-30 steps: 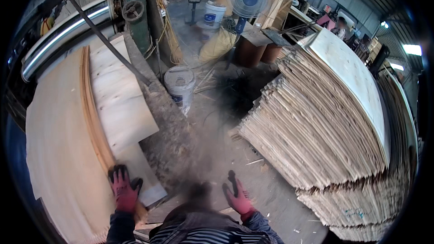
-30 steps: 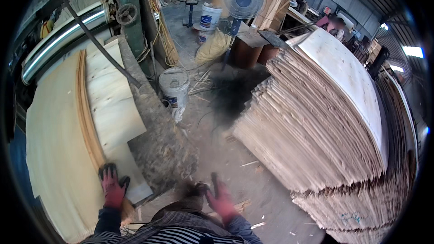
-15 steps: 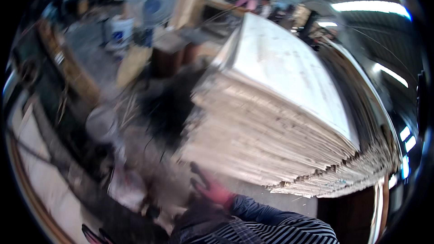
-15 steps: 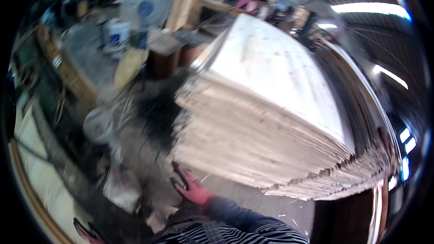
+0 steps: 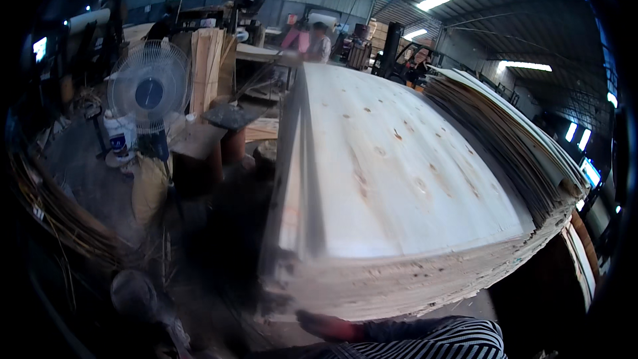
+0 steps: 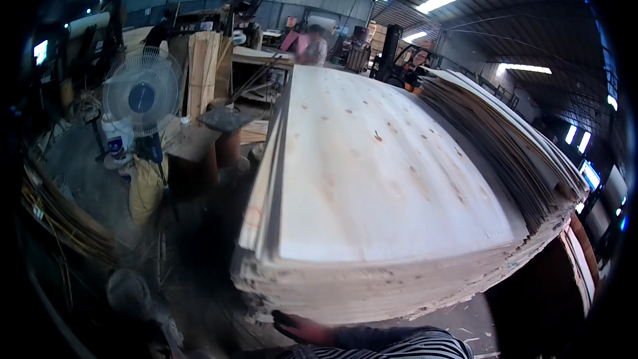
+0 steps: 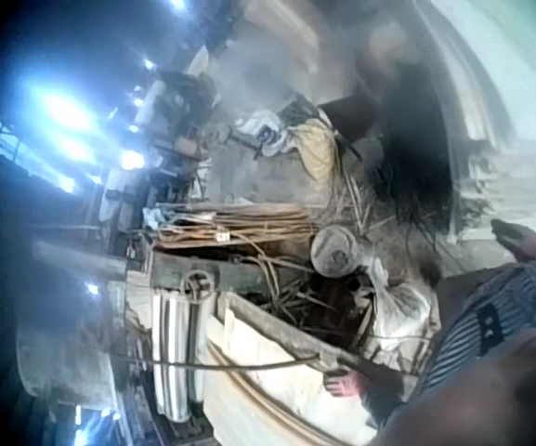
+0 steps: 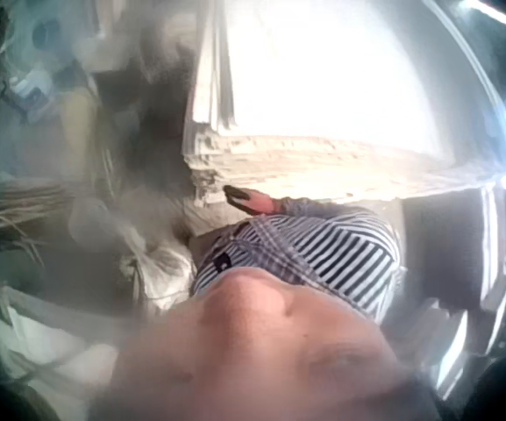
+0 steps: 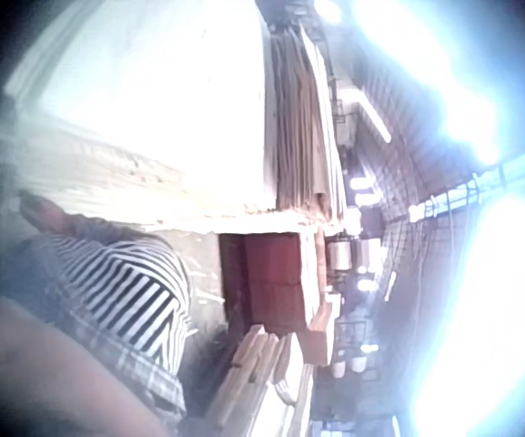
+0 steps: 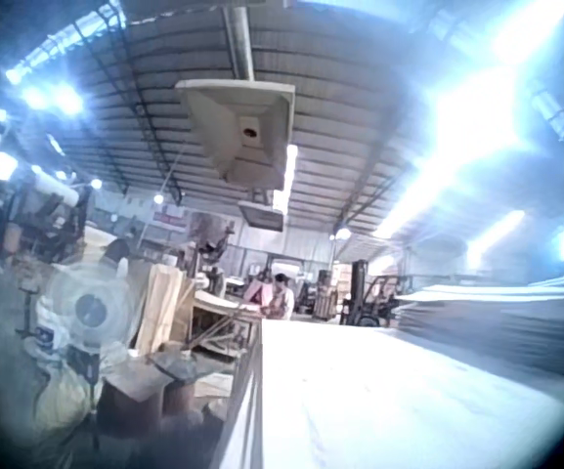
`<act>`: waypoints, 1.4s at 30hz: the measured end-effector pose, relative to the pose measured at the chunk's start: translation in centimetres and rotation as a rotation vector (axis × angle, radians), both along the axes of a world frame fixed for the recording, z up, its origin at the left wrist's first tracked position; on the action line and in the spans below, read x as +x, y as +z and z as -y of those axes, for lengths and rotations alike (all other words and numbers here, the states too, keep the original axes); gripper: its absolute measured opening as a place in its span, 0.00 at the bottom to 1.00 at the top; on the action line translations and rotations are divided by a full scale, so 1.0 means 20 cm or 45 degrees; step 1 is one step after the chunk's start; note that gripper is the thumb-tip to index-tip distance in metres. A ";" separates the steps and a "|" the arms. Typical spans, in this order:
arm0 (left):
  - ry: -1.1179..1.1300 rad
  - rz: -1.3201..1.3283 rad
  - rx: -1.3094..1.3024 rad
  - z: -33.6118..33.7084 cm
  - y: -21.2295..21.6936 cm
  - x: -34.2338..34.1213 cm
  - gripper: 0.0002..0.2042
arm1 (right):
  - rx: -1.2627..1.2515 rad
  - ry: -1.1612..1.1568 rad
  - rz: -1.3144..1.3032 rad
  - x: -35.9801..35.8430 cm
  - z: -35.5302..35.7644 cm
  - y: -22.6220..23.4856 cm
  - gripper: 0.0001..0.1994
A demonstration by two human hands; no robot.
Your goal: The person feeds large sheets of wood veneer into a roller machine, then stacks the processed sheets. They repeatedly pick up veneer sheets, guide them through the rollers, and place them onto a growing stack.
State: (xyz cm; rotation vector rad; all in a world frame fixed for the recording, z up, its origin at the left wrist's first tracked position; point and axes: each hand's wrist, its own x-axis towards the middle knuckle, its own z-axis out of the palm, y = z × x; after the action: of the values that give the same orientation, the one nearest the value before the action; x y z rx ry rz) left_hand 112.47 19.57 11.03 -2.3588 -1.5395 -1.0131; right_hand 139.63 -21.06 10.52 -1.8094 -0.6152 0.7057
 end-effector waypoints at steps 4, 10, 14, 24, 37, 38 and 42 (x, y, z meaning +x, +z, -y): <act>-0.161 0.081 -0.079 -0.25 0.04 0.44 0.29 | -0.223 -0.540 -0.376 0.06 -0.09 0.18 0.19; -0.355 0.158 -0.133 -0.62 0.15 0.98 0.28 | -0.391 -1.372 -0.201 -0.02 -0.07 -0.60 0.19; -0.444 0.167 -0.154 -0.80 0.20 1.20 0.28 | -0.200 -1.778 -0.222 -0.03 -0.27 -0.56 0.23; -0.554 0.195 -0.216 -1.08 0.20 1.40 0.27 | -0.701 -1.865 0.475 -0.03 -0.49 -0.50 0.26; -0.587 0.186 -0.280 -1.21 0.18 1.36 0.25 | -1.483 -1.699 0.171 -0.04 -0.54 -0.58 0.21; -0.592 0.186 -0.290 -1.21 0.18 1.36 0.25 | -1.316 -1.676 1.052 -0.09 -0.47 -0.73 0.21; -0.564 0.185 -0.279 -1.25 0.20 1.31 0.25 | -1.237 -1.666 0.053 -0.02 -0.65 -0.76 0.22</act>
State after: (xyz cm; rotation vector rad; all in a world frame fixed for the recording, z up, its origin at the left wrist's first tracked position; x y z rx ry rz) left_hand 138.62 44.54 15.03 -2.9251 -1.2501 -1.1742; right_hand 139.24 -8.14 -4.75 -2.5218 1.0734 -0.0189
